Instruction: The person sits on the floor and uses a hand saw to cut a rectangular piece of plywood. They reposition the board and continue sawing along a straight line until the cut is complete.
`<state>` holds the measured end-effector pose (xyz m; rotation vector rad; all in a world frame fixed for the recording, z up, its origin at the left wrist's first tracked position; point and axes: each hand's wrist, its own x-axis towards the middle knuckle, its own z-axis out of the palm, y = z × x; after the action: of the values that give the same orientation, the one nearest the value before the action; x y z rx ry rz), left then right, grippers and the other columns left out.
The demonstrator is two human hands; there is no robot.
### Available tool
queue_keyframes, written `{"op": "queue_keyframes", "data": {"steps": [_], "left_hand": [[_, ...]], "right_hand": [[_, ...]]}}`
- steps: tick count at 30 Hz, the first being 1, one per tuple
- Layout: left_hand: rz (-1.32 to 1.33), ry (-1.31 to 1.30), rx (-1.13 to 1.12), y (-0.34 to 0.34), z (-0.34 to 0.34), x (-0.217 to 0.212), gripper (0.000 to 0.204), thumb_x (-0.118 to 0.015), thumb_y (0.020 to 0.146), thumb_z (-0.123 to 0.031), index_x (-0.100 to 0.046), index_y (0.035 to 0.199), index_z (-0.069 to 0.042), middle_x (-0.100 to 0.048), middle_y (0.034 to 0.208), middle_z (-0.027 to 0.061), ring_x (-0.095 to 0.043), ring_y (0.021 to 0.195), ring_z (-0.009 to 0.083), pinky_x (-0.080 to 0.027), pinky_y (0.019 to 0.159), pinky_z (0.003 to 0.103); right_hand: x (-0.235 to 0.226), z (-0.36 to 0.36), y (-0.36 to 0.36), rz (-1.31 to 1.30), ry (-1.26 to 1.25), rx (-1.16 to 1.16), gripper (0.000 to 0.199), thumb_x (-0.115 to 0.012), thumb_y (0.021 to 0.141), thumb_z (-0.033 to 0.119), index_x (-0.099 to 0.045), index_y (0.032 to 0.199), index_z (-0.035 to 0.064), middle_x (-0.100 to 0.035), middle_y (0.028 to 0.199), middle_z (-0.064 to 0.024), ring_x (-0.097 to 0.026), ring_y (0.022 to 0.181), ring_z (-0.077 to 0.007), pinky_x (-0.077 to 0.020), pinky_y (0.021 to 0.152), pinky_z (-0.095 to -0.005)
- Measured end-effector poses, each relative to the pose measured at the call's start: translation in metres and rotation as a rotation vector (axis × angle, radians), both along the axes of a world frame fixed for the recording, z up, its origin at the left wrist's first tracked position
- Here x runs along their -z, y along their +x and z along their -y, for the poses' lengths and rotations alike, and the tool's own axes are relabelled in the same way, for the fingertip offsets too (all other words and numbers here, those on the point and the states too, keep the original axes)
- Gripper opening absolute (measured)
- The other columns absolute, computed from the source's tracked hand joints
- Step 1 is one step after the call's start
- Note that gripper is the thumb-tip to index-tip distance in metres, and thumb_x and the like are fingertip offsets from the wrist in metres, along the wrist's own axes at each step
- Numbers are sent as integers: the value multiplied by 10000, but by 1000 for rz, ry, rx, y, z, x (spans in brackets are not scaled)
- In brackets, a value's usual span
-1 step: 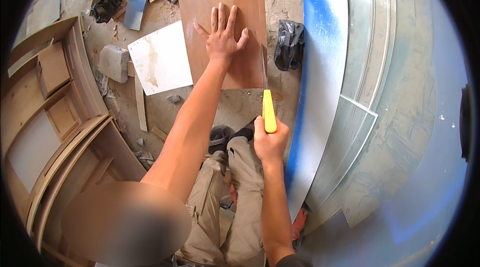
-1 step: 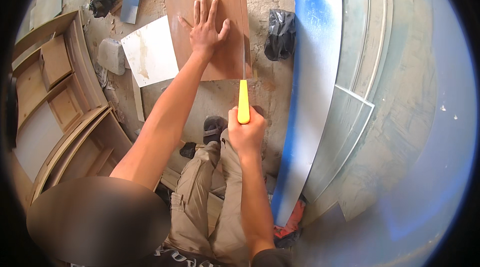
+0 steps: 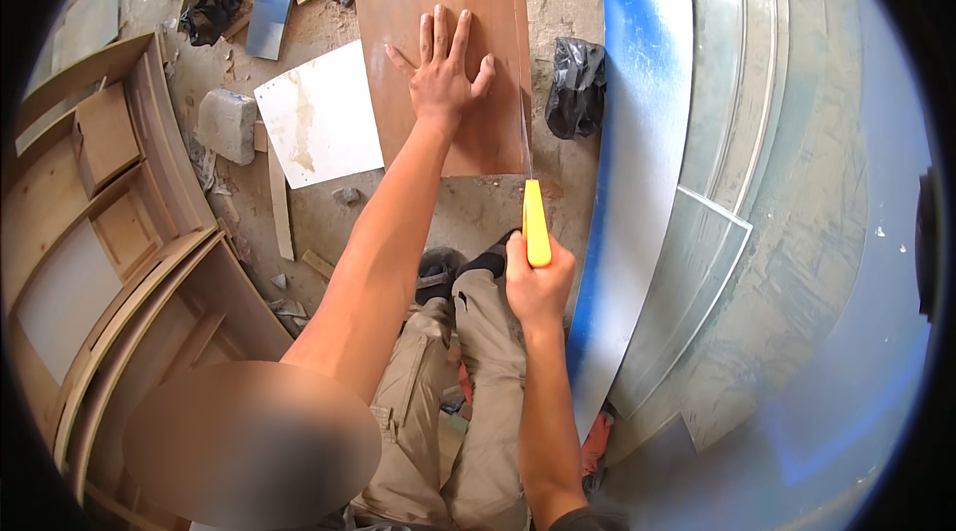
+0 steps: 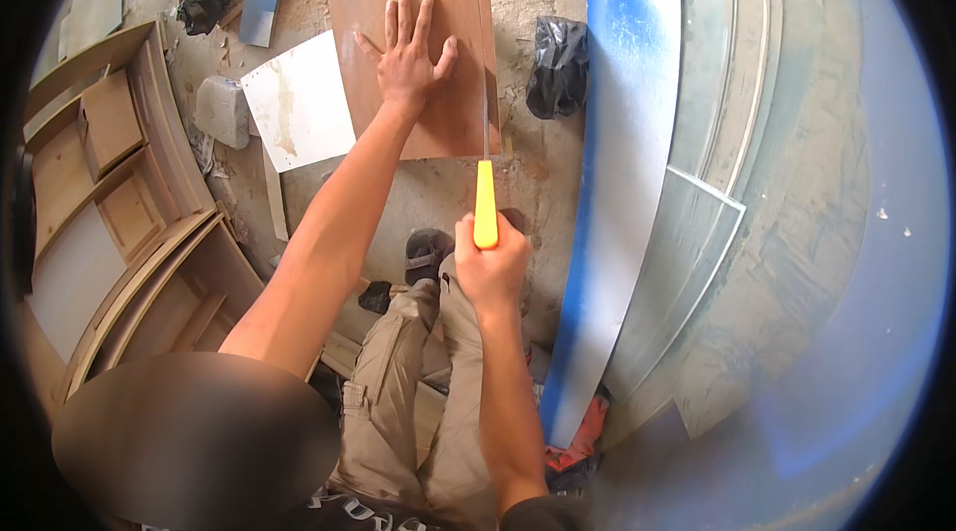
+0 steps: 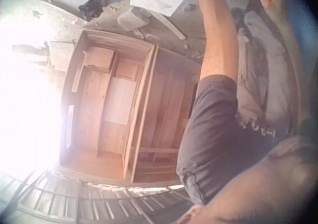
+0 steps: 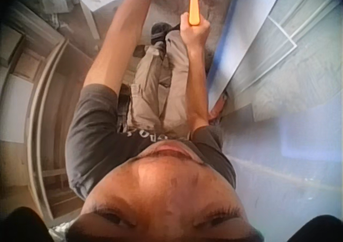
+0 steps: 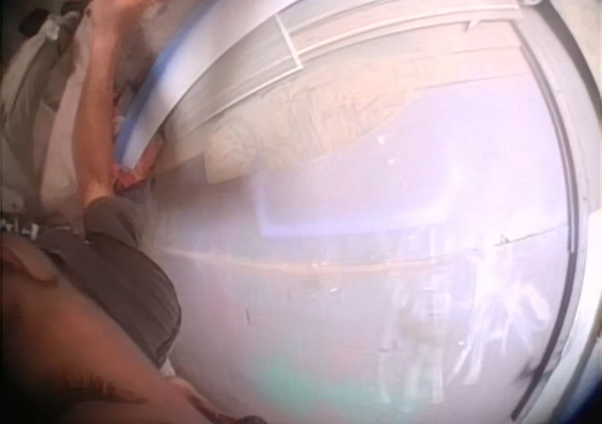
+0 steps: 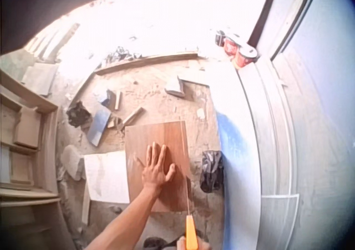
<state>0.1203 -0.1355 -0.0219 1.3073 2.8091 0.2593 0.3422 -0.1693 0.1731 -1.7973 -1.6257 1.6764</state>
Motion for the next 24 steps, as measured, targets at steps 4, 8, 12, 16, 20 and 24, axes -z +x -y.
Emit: {"op": "queue_keyframes", "data": {"steps": [4, 8, 12, 16, 20, 24], "left_hand": [[22, 15, -22, -7, -1, -1, 745, -470, 895, -608, -263, 1556, -333, -206, 1641, 39, -203, 1507, 241, 24, 1107, 745], [31, 17, -24, -2, 2, -4, 743, -478, 890, -611, -279, 1551, -335, -210, 1640, 35, -214, 1504, 242, 15, 1105, 750], [7, 58, -8, 2, 4, 5, 740, -455, 871, -648, -319, 1536, -351, -236, 1633, 20, -249, 1492, 214, 32, 1092, 764], [2, 55, 47, 2, 11, 8, 743, -472, 852, -652, -340, 1525, -367, -254, 1627, 7, -255, 1490, 197, 22, 1091, 767], [-12, 30, 68, 3, 10, 6, 738, -494, 841, -645, -367, 1513, -365, -280, 1616, -4, -261, 1486, 190, -5, 1086, 775], [-12, 104, 83, 2, 8, 5, 714, -487, 860, -632, -370, 1510, -361, -289, 1609, -5, -256, 1487, 190, -22, 1081, 783]], "right_hand": [[-68, 33, 44, -6, 43, -70, 101, -648, 847, 44, -657, 830, -54, -553, 601, -39, -520, 571, -87, -420, 530, -281], [-45, 28, 49, 66, 28, -86, 91, -662, 833, 67, -656, 817, -22, -582, 589, -116, -591, 538, -150, -458, 530, -319], [8, 8, 9, 36, 4, -25, 130, -654, 854, 95, -640, 777, -9, -576, 580, -104, -556, 521, -153, -447, 522, -324], [-25, 32, 23, 61, -21, -13, 153, -652, 861, 99, -629, 761, -14, -570, 574, -103, -549, 520, -153, -442, 522, -332], [-35, 37, 25, 51, 27, 17, 195, -651, 874, 96, -591, 720, -8, -539, 556, -86, -506, 507, -141, -412, 504, -340], [-19, 16, 8, 42, -110, 49, 233, -658, 885, 100, -560, 698, 3, -490, 540, -69, -431, 501, -134, -370, 488, -342]]}}
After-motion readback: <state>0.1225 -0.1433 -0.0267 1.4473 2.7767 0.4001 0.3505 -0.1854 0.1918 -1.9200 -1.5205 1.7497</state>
